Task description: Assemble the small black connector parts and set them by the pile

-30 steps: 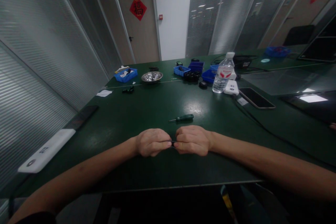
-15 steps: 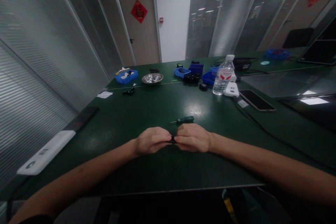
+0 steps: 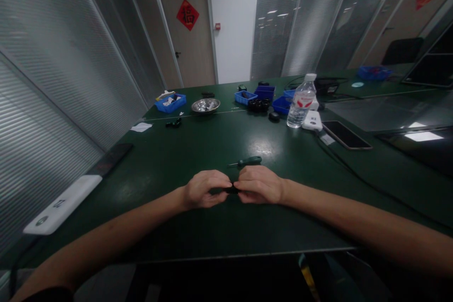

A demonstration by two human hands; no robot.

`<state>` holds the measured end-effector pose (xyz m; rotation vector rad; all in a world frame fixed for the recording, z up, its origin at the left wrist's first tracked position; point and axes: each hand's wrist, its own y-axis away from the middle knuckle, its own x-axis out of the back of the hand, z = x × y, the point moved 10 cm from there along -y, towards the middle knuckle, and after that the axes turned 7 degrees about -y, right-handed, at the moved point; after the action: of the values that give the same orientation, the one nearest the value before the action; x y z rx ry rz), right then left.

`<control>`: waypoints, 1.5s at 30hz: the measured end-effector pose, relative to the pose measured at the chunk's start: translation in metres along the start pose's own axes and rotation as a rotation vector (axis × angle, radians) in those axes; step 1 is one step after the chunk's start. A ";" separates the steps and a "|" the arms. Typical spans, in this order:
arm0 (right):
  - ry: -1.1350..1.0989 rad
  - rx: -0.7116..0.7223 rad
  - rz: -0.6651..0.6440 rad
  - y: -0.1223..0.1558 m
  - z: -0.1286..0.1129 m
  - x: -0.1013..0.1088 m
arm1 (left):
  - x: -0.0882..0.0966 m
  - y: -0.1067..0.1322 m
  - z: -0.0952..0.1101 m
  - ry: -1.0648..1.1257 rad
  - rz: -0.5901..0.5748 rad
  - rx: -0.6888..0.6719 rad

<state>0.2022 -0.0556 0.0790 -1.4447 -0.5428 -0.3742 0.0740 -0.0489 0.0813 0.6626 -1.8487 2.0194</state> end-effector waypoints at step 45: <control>0.149 0.079 -0.067 0.003 -0.008 0.002 | 0.010 0.002 0.025 -0.207 -0.027 -0.272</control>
<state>0.2064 -0.0633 0.0778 -1.3130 -0.4804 -0.5038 0.0674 -0.0746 0.0869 0.8359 -2.1674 1.6918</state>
